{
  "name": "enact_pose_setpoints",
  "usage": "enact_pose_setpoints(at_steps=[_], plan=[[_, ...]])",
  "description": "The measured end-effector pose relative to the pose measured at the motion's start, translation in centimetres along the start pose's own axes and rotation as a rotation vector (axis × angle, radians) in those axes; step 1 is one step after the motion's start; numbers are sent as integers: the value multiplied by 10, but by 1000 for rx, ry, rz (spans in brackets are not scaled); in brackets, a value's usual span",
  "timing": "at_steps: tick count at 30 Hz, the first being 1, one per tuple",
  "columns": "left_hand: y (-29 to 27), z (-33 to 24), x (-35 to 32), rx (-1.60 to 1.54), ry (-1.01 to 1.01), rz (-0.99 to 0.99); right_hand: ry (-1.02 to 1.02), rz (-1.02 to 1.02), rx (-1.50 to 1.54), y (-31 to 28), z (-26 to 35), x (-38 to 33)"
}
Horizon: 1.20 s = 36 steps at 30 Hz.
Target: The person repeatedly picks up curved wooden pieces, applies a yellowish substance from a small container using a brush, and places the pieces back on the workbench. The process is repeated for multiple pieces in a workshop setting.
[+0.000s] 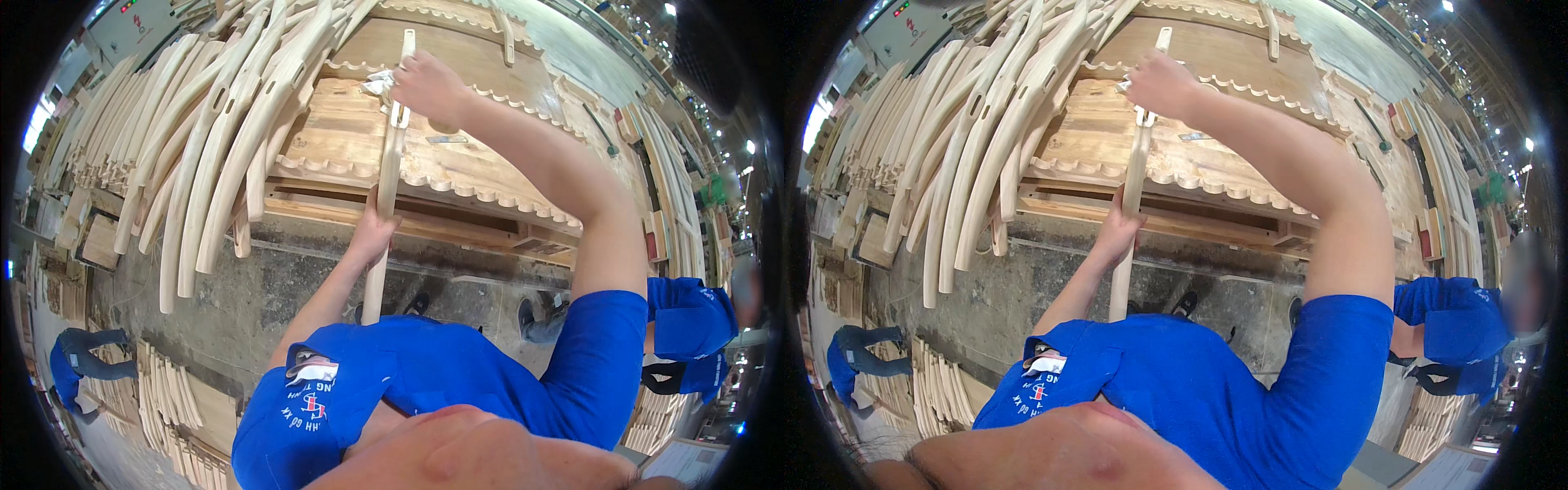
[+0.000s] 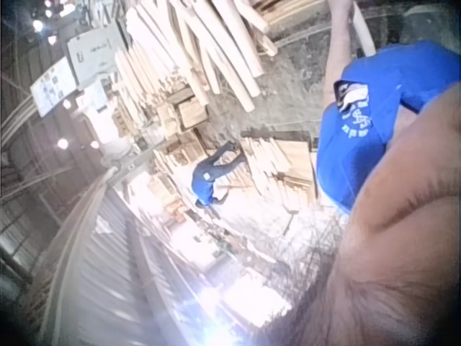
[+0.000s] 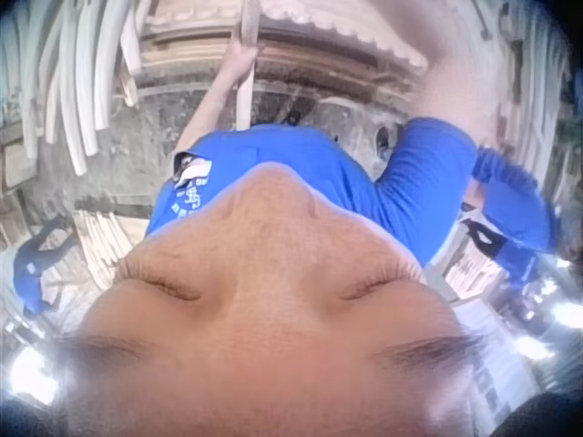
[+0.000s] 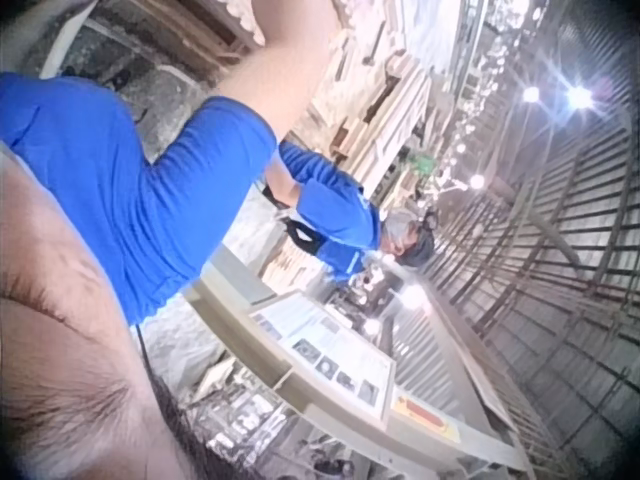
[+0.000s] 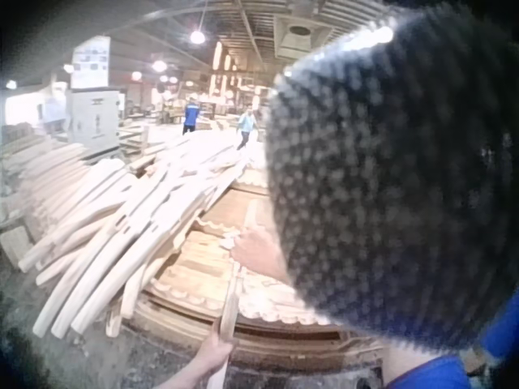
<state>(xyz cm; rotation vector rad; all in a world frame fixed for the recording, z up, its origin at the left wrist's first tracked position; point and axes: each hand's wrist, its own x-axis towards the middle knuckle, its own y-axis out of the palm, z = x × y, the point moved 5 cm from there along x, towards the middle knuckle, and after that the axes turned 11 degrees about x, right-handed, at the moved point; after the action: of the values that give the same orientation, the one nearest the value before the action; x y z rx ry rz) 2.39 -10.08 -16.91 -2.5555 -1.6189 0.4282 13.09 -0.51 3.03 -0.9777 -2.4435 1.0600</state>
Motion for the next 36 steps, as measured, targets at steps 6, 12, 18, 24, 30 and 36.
enact_pose_setpoints(at_steps=[6, 12, 18, 24, 30, 36], plan=[[-1, -1, -6, 47, -13, -22, 98, 302, 169, -14, 8, 5], [5, -4, -3, -19, 32, 3, 281, 315, 174, -7, -24, 14], [4, 8, 2, -107, 10, 18, 277, -113, 235, -6, -6, -47], [5, 7, 0, -126, 25, 45, 1029, -262, 1107, 73, -6, -118], [5, 10, 3, -144, 77, 68, 1134, -474, 1210, 113, 37, -116], [3, 12, 5, -142, 94, 72, 1173, -487, 1129, 103, 40, -113]])
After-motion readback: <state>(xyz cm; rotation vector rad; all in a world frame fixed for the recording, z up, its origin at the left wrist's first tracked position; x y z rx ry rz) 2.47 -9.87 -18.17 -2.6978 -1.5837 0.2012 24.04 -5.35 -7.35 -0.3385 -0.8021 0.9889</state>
